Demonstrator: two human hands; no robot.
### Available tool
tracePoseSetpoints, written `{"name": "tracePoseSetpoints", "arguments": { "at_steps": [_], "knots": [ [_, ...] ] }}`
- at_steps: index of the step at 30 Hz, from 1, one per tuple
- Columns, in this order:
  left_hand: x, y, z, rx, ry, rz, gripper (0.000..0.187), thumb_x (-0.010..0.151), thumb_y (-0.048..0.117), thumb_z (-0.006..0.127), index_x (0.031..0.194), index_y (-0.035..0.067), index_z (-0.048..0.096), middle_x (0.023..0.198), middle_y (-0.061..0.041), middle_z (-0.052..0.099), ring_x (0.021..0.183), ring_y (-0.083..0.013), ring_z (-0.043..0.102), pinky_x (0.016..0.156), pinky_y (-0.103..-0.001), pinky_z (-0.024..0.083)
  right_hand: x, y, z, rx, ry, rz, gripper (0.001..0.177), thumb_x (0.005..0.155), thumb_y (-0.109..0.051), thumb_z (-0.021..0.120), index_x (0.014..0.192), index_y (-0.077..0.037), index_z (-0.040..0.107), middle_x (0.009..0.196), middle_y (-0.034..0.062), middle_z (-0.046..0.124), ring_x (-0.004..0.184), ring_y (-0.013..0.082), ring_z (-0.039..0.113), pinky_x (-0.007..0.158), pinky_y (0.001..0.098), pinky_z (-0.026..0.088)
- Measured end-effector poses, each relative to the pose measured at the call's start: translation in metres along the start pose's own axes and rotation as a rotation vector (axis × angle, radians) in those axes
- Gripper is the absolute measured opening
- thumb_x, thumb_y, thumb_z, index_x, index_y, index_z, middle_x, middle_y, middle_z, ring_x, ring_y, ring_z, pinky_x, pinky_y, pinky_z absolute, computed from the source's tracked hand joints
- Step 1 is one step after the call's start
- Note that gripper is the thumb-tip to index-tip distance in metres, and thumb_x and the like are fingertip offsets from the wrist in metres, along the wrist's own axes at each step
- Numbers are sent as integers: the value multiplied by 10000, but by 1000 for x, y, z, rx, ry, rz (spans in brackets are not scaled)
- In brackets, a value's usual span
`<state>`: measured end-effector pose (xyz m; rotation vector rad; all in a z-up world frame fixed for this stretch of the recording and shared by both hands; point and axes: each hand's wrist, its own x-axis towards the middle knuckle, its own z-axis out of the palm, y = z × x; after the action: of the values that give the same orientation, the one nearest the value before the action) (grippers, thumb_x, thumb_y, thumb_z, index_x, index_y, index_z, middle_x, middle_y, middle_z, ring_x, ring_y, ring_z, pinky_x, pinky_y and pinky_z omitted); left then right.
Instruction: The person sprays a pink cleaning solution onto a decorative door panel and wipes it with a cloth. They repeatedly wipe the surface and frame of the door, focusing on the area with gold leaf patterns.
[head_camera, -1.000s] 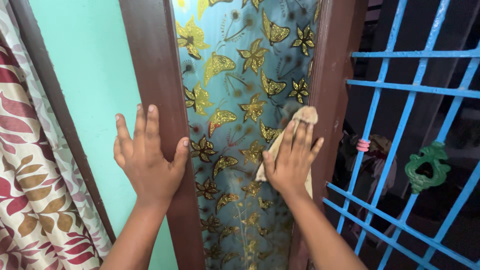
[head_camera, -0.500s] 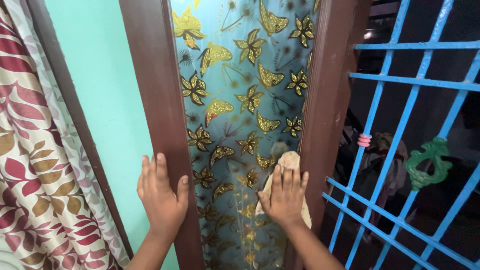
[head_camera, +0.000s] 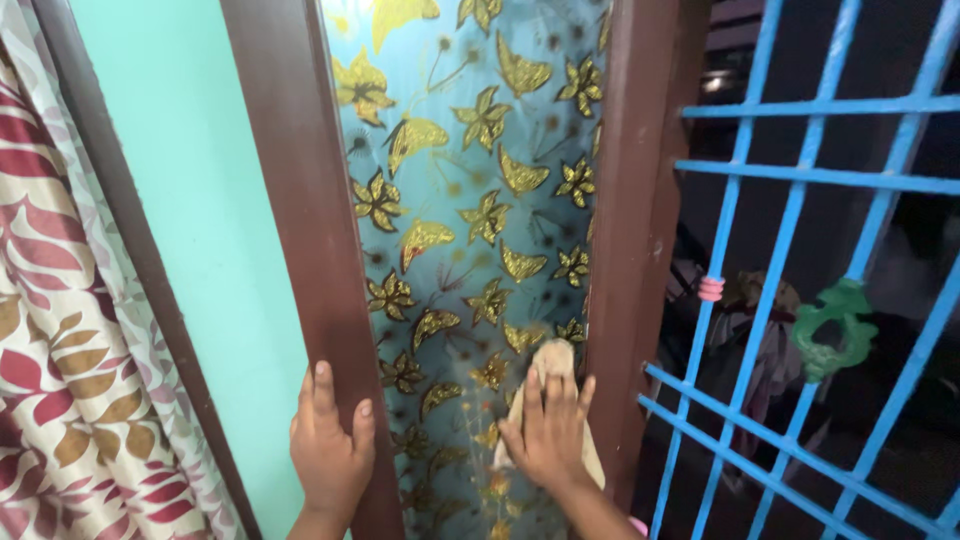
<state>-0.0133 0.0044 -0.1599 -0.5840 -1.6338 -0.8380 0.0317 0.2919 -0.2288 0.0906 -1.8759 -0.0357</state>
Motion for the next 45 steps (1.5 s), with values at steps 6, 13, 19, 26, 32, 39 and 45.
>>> {"name": "tracePoseSetpoints", "arguments": {
  "at_steps": [6, 13, 19, 26, 32, 39, 45],
  "knots": [
    [-5, -4, -1, -10, 4, -6, 745, 930, 246, 660, 1551, -25, 350, 1409, -315, 548, 1141, -480, 601, 969, -521, 467, 78, -34, -6, 1, 38, -65, 834, 999, -589, 453, 1546, 26, 320, 1553, 303, 325, 1469, 507, 270, 1184, 741, 47],
    [-17, 2, -7, -127, -97, -332, 789, 929, 326, 658, 1571, -22, 359, 1139, -212, 674, 850, -369, 646, 794, -440, 508, 83, -81, 4, -45, 32, -367, 817, 1023, -722, 403, 1520, -77, 469, 1472, 188, 463, 1478, 414, 364, 1209, 679, 71],
    [-14, 2, -9, -254, -15, -175, 662, 1045, 331, 566, 1556, -46, 379, 1432, -290, 581, 1243, -427, 645, 994, -444, 515, 29, -101, 20, -50, 43, -529, 784, 1014, -746, 353, 1544, -188, 505, 1534, 93, 483, 1495, 306, 355, 1238, 608, 33],
    [-12, 3, -13, -211, -55, -184, 648, 1049, 311, 534, 1552, -62, 370, 1430, -294, 583, 1228, -437, 639, 998, -450, 509, -26, -114, 43, 12, 72, -482, 720, 1042, -706, 363, 1529, -200, 522, 1582, 85, 446, 1520, 297, 316, 1256, 592, -7],
    [-13, 4, -14, -126, -72, -197, 652, 1060, 364, 497, 1547, -55, 385, 1241, -264, 685, 1009, -422, 706, 858, -456, 546, -30, -94, 50, 131, 13, -454, 630, 1062, -695, 403, 1426, -193, 516, 1473, 45, 482, 1511, 307, 335, 1215, 709, -19],
    [-19, 1, -11, -45, -70, -210, 649, 1077, 423, 432, 1530, -42, 419, 1063, -221, 725, 867, -398, 714, 756, -459, 546, -9, -29, 36, -35, 2, -194, 701, 1026, -634, 439, 1503, -120, 453, 1285, 145, 465, 1460, 457, 352, 1162, 772, 13],
    [-27, -3, -10, -112, -43, -204, 609, 1098, 427, 439, 1492, -37, 455, 990, -185, 728, 820, -374, 718, 706, -432, 541, -13, 13, 20, -27, -14, 67, 777, 1029, -612, 376, 1564, -50, 343, 1447, 240, 407, 1470, 496, 291, 1174, 769, -6]
  ]
}}
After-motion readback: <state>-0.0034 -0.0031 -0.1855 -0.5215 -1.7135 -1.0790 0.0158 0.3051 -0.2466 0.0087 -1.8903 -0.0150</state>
